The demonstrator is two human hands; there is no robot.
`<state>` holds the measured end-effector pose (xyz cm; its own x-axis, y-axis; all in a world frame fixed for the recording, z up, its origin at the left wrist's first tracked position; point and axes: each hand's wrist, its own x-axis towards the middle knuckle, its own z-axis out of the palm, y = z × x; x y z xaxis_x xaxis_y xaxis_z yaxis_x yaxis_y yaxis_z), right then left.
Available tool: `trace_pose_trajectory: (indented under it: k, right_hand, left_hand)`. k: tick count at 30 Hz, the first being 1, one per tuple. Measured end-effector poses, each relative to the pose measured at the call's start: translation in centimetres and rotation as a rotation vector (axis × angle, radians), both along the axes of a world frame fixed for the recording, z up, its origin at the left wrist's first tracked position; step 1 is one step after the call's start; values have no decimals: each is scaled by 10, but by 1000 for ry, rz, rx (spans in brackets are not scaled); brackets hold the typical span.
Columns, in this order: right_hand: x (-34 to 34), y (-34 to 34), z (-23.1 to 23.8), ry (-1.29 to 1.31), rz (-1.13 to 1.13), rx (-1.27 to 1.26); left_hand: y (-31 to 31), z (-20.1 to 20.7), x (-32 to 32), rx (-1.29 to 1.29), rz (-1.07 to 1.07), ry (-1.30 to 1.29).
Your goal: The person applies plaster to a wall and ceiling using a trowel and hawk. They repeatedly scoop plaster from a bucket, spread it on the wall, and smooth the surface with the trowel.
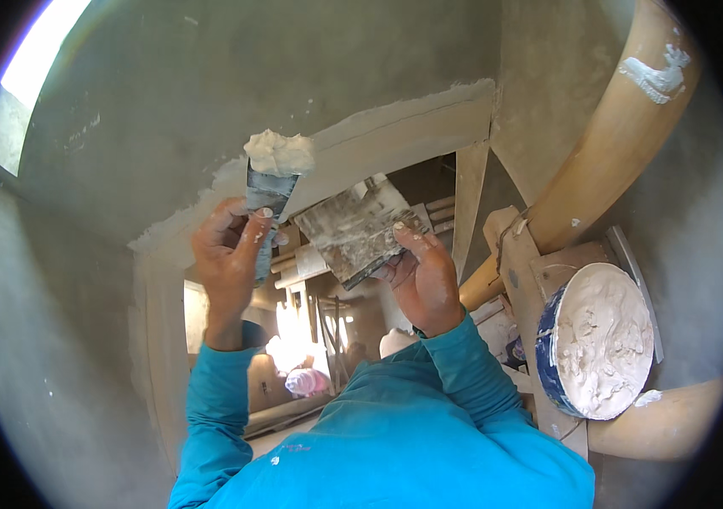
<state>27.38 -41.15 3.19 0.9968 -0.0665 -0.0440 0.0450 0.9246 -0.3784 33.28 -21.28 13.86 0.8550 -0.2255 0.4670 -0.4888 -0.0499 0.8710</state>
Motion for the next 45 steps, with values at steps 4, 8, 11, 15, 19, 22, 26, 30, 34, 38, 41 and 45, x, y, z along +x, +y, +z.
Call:
trace_pose_trajectory:
  k: [4,8,11,15,19,22,26,30,34,38,41,45]
  right_hand:
    - [-7,1,6,25,74,96]
    - [-10,4,7,54,215,213]
    - [-9,8,8,26,280,202]
    - [-10,10,8,49,297,182]
    - [-8,9,4,64,280,98]
    - [-4,14,-1,49,348,136]
    - [3,26,-7,91,345,9]
    - [9,45,-14,99,368,-83]
    - [14,53,-15,-151,503,179]
    - [19,40,-13,-121,403,54]
    - [18,30,-26,-21,263,-95]
    - [22,21,-68,134,117,-253]
  left_hand:
    - [0,-52,-8,67,254,-91]
    - [-3,-85,-4,88,320,-329]
    - [-4,-97,2,103,303,-533]
    - [-1,-104,3,232,281,-692]
    - [15,-105,5,370,240,-806]
    - [30,-107,7,435,233,-886]
    - [57,-109,9,530,248,-971]
    - [93,-112,7,625,297,-1007]
    - [129,-124,0,725,343,-989]
    - [157,-146,-14,540,418,-532]
    - [185,-148,-30,155,506,231]
    - [218,-125,-53,-317,364,438]
